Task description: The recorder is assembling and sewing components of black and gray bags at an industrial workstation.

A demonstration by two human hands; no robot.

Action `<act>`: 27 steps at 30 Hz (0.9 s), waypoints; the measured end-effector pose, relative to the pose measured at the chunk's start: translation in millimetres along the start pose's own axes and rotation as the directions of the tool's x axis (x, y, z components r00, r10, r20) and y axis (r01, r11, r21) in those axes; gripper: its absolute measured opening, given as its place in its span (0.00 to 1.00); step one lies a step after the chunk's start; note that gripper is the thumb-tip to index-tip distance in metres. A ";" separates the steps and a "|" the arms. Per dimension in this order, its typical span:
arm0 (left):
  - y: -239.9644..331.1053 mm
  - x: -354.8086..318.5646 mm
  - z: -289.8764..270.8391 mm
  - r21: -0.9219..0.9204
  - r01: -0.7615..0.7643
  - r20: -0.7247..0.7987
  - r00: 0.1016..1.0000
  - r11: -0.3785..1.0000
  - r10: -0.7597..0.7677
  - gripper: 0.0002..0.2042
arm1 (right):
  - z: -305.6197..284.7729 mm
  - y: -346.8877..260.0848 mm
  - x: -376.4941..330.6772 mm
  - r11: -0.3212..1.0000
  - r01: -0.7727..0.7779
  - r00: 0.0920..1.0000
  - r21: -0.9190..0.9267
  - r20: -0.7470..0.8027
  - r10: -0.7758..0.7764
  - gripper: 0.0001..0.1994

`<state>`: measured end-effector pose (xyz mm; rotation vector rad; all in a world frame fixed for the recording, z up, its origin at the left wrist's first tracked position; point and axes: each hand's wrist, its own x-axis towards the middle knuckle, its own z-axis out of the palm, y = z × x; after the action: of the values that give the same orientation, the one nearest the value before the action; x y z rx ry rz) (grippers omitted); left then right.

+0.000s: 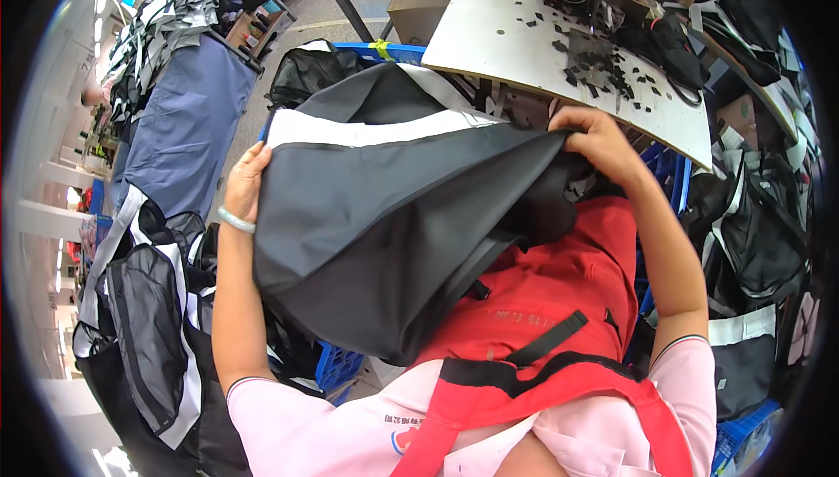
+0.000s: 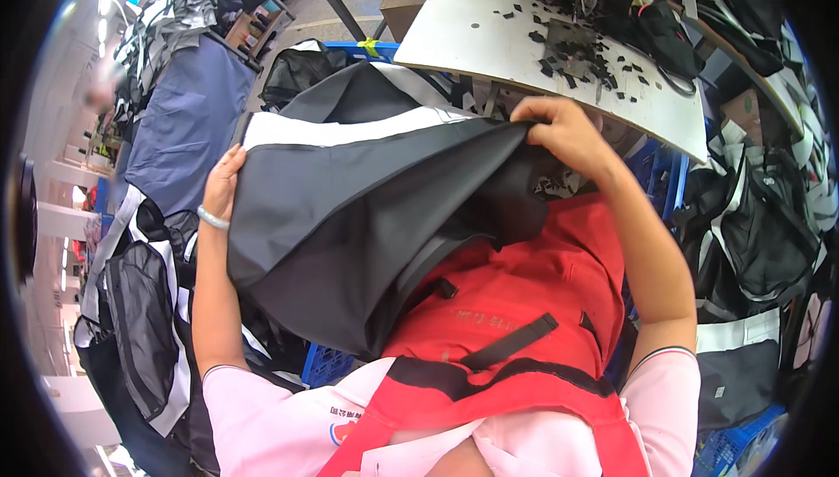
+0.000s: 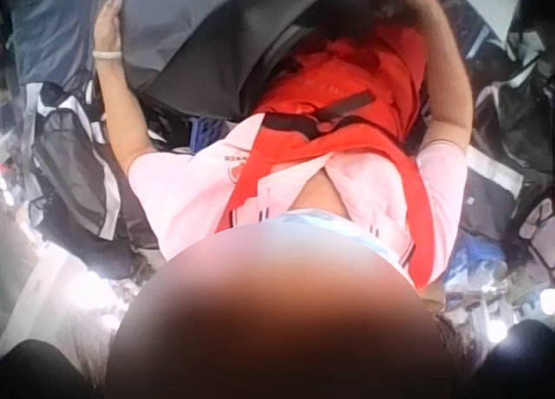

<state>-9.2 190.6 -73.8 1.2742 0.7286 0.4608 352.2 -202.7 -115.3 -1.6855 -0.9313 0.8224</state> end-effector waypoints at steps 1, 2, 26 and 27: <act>-10.4 4.3 5.8 -0.023 0.004 0.004 1.000 1.000 -0.004 0.13 | -0.2 37.2 1.8 0.999 0.045 0.999 -0.026 -0.027 -0.046 0.13; -17.9 3.1 3.9 -0.037 0.005 -0.010 1.000 0.999 -0.005 0.15 | 9.6 59.2 0.4 0.998 0.065 0.997 0.004 -0.041 -0.064 0.15; -89.7 -151.0 366.0 0.094 -0.566 0.933 0.337 0.819 0.126 0.09 | -13.4 -81.2 -128.0 0.866 0.001 0.841 -0.501 0.468 0.270 0.18; -82.7 -144.5 353.7 0.049 -0.569 0.942 0.299 0.821 0.150 0.09 | -7.7 -77.7 -129.9 0.901 -0.091 0.845 -0.424 0.446 0.296 0.17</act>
<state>136.0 -172.3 -77.7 1.8157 -0.5284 -0.1152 282.3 -304.2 -27.2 -1.9740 -1.3626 1.3314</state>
